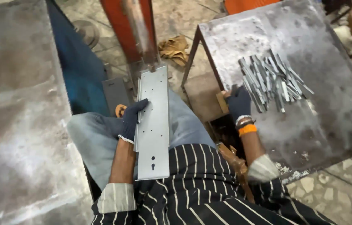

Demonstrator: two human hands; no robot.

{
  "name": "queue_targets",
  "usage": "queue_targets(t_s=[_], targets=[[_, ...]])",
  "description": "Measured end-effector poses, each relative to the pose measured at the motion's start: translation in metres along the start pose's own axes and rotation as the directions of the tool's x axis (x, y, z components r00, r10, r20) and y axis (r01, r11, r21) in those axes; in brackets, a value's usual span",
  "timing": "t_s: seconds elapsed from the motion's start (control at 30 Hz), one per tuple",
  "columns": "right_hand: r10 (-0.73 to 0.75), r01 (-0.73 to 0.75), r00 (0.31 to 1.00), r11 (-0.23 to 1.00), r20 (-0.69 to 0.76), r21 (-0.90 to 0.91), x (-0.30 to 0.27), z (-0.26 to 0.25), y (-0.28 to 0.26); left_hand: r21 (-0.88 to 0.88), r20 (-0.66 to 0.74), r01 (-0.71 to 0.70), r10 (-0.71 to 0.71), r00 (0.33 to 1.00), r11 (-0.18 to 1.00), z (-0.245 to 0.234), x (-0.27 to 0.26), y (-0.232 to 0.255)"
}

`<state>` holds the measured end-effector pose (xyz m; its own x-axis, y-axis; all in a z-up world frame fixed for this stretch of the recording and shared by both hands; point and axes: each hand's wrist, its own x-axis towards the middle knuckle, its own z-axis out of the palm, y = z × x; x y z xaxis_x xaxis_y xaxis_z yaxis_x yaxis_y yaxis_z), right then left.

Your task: Spot welding small metal strips onto a larger metal plate at a manual workstation.

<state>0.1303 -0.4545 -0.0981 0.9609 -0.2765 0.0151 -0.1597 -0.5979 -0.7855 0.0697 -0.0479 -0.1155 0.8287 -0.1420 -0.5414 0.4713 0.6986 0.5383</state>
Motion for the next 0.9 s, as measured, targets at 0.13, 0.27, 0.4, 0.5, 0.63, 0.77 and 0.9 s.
queue_targets(t_s=[0.13,0.27,0.4,0.5,0.63,0.77,0.9], targets=[[-0.199,0.116,0.951,0.939,-0.237,-0.322,0.018,-0.016,0.062,-0.012,0.080,0.078,-0.077,0.994,0.997,0.079,-0.042,0.014],[-0.279,-0.005,0.884,0.797,-0.375,-0.605,0.013,-0.013,0.086,0.160,0.037,-0.071,0.066,0.997,0.985,0.086,-0.030,-0.002],[-0.095,-0.106,0.952,0.791,-0.292,-0.602,0.005,-0.019,0.063,0.288,0.036,-0.128,0.123,0.992,0.949,0.099,-0.033,-0.009],[-0.175,0.032,0.963,0.830,-0.206,-0.557,0.002,-0.021,0.052,0.238,0.078,-0.160,0.145,0.986,0.958,0.107,-0.035,-0.012],[-0.341,0.268,0.931,0.883,-0.134,-0.384,-0.040,-0.028,-0.061,0.354,0.023,-0.217,0.223,0.975,0.910,0.110,-0.048,-0.012],[-0.508,0.509,0.861,0.859,0.032,-0.054,-0.097,-0.021,-0.161,0.408,0.002,-0.202,0.220,0.976,0.891,0.121,-0.066,-0.013],[-0.474,0.520,0.853,0.800,0.216,-0.299,-0.128,0.000,-0.186,0.331,-0.056,-0.224,0.257,0.965,0.917,0.145,-0.087,-0.014]])
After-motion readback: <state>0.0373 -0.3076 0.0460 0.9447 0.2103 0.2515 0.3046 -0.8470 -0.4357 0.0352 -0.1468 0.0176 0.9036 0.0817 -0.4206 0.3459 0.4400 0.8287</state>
